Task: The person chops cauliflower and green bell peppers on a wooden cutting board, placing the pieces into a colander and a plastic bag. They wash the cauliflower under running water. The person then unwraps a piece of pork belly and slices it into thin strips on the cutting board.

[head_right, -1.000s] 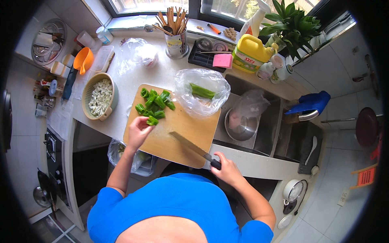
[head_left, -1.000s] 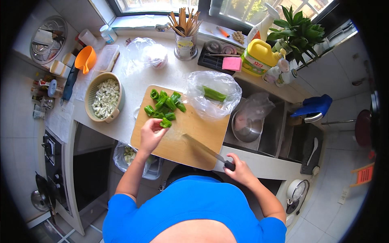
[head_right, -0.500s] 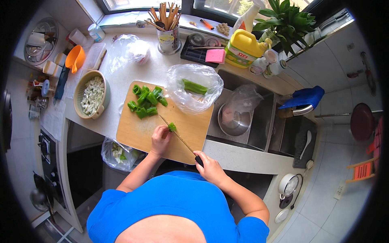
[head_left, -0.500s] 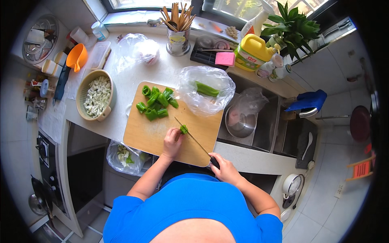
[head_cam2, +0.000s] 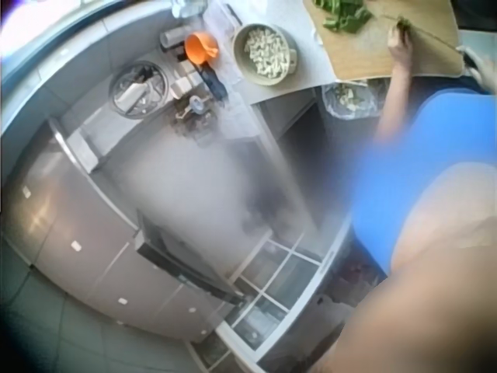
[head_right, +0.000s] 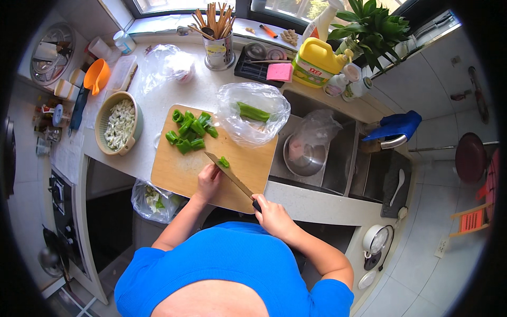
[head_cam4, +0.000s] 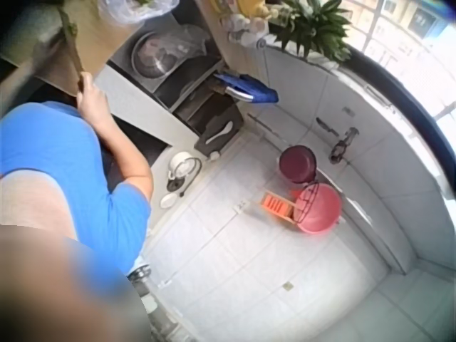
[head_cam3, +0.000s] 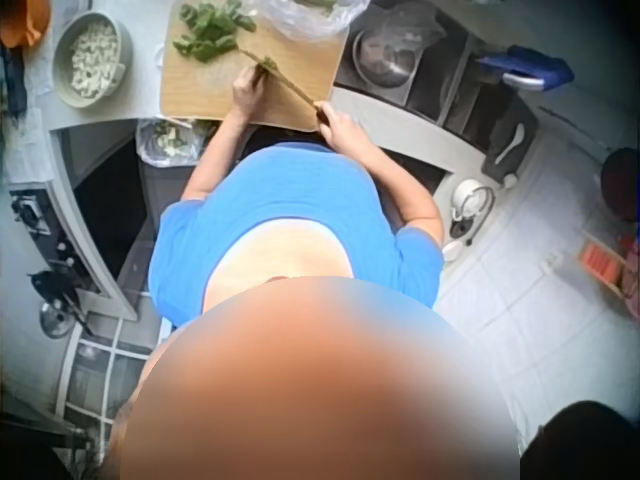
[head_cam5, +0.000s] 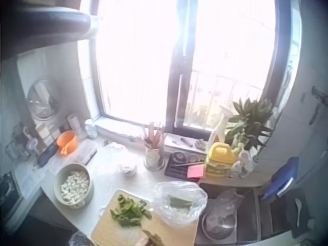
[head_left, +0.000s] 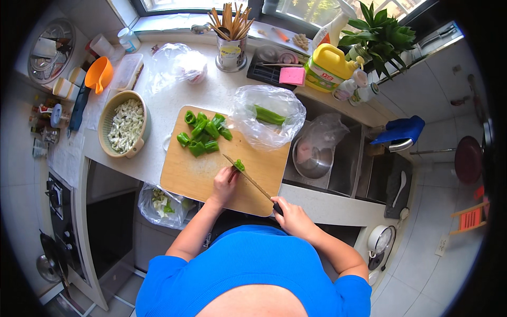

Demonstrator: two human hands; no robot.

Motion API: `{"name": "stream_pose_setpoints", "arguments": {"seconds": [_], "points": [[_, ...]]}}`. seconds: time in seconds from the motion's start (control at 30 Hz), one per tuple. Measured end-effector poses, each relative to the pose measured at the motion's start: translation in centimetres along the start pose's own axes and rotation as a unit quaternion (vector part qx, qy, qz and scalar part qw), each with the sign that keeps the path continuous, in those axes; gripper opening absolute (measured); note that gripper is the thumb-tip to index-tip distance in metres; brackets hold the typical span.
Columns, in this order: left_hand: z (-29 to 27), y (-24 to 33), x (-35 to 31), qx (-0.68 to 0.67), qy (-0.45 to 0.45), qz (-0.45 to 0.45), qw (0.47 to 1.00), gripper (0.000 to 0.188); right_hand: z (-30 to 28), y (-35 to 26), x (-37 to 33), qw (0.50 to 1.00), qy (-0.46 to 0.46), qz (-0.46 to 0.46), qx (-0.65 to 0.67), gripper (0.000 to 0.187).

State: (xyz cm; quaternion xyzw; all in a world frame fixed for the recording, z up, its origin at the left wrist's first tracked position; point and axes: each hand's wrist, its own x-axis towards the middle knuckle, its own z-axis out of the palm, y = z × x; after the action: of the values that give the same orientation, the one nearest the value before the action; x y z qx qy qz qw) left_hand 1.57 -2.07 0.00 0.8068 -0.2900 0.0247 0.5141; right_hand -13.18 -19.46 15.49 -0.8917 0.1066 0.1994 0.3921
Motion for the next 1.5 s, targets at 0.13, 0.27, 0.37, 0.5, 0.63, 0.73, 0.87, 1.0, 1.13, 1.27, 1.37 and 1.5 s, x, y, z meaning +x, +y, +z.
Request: {"name": "stream_pose_setpoints", "arguments": {"seconds": [0.13,0.27,0.37,0.5,0.63,0.73,0.87,1.0,1.13,1.27,1.37,1.5], "points": [[-0.2,-0.5,0.1,-0.005,-0.013,0.015,1.000,0.018,-0.3,0.2,1.2,1.000,-0.011,-0.019,-0.003,0.033],[-0.4,-0.5,0.0,-0.007,-0.024,0.021,0.999,0.018,-0.2,0.5,2.4,0.999,-0.017,-0.030,-0.032,0.032],[-0.4,-0.4,-0.2,-0.009,-0.020,0.023,0.999,0.019,-0.4,0.6,3.1,0.998,-0.031,-0.027,-0.049,0.032],[-0.1,-1.0,-0.6,-0.001,-0.007,0.010,1.000,0.020,1.0,1.9,4.0,0.997,-0.038,-0.040,-0.055,0.036],[0.0,-1.5,-1.0,0.001,-0.009,0.008,1.000,0.022,4.1,4.7,5.6,0.997,0.008,-0.075,-0.036,0.043],[0.1,-1.7,-1.3,-0.002,-0.010,-0.021,1.000,0.021,5.1,4.5,5.7,0.997,0.024,-0.069,-0.029,0.046],[0.1,0.0,-0.2,-0.032,0.014,-0.070,0.997,0.027,3.2,5.2,3.2,0.994,0.060,-0.083,0.026,0.043],[0.5,2.6,2.6,0.058,-0.048,-0.093,0.993,0.043,-0.6,2.9,0.5,0.986,0.124,-0.081,0.078,0.035],[1.4,1.3,4.6,0.106,-0.175,-0.113,0.972,0.039,-1.9,1.9,0.2,0.968,0.088,0.041,0.233,0.033],[-2.2,1.0,6.8,0.058,-0.047,-0.045,0.996,0.025,-2.1,2.3,-0.4,0.953,0.122,0.050,0.271,0.032],[-7.9,0.2,10.8,0.100,0.036,-0.062,0.992,0.025,-1.9,3.0,-0.9,0.944,0.138,0.064,0.293,0.033],[-12.6,-3.8,13.1,0.156,-0.082,-0.062,0.982,0.034,-1.6,3.6,-0.5,0.937,0.141,0.071,0.312,0.034]]}}
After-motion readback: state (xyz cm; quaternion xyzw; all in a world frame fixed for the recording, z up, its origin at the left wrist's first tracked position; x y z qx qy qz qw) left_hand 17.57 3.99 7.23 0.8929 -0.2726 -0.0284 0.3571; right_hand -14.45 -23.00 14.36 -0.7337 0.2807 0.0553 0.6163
